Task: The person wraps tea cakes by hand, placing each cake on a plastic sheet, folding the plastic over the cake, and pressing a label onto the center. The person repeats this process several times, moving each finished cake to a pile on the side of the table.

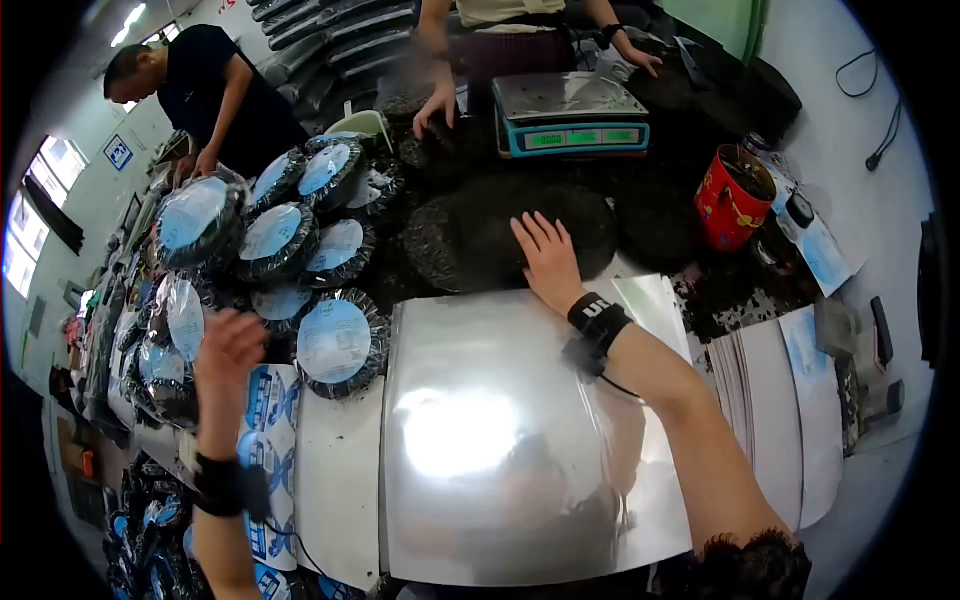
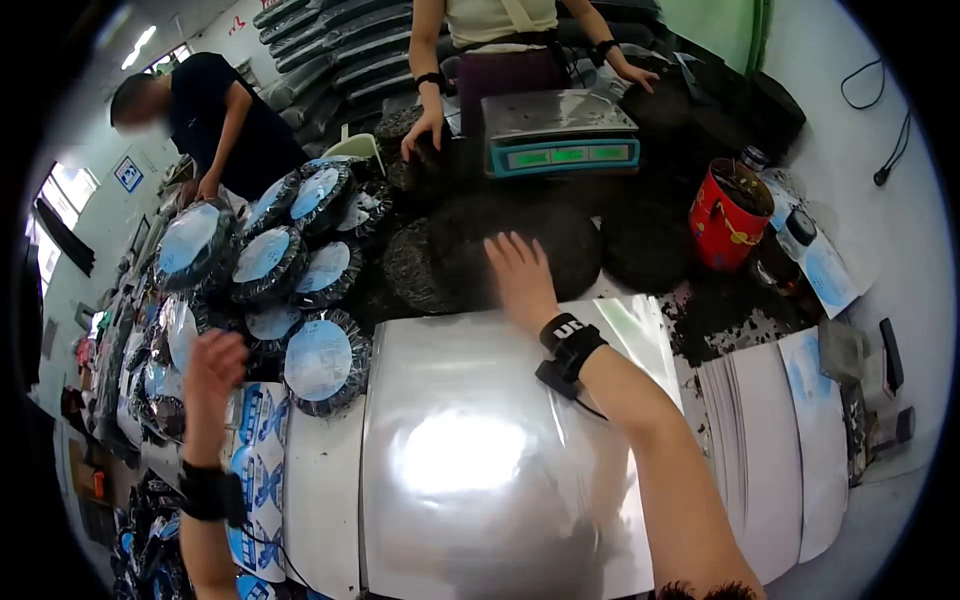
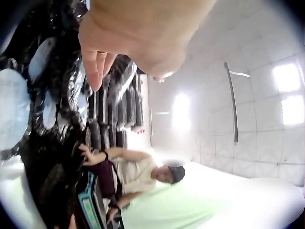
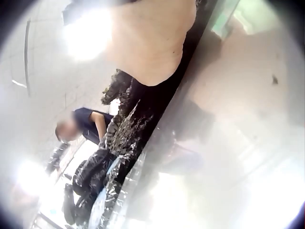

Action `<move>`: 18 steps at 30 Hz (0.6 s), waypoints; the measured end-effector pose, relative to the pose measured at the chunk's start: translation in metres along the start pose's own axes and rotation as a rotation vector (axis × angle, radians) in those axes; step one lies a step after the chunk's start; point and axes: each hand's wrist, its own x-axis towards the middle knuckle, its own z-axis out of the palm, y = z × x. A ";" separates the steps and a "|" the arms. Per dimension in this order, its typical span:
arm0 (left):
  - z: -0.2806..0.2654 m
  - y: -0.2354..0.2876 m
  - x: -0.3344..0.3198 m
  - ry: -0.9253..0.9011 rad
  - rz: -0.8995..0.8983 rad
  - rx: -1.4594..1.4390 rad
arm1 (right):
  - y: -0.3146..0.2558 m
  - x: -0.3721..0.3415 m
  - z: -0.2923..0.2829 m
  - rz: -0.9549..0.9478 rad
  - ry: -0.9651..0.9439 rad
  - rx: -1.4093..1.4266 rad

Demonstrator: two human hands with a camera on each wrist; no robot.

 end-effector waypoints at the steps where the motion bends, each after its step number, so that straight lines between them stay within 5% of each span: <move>1: 0.017 -0.019 -0.030 -0.130 -0.060 0.210 | -0.002 -0.005 -0.018 -0.025 0.051 -0.012; 2: 0.034 -0.042 -0.057 -0.267 -0.117 0.418 | -0.004 -0.011 -0.037 -0.048 0.103 -0.028; 5: 0.092 -0.109 -0.126 -0.325 -0.222 0.294 | -0.055 -0.066 -0.113 -0.055 0.154 -0.037; 8: 0.144 -0.145 -0.174 -0.305 -0.302 0.097 | -0.135 -0.180 -0.164 0.025 -0.175 -0.127; 10: 0.168 -0.168 -0.186 -0.285 -0.256 0.102 | -0.168 -0.206 -0.194 0.083 -0.421 0.185; 15: 0.195 -0.179 -0.214 -0.223 -0.010 0.174 | -0.083 -0.188 -0.199 0.300 -0.037 0.386; 18: 0.222 -0.185 -0.207 -0.206 0.004 0.153 | -0.053 -0.199 -0.125 0.802 -0.026 1.092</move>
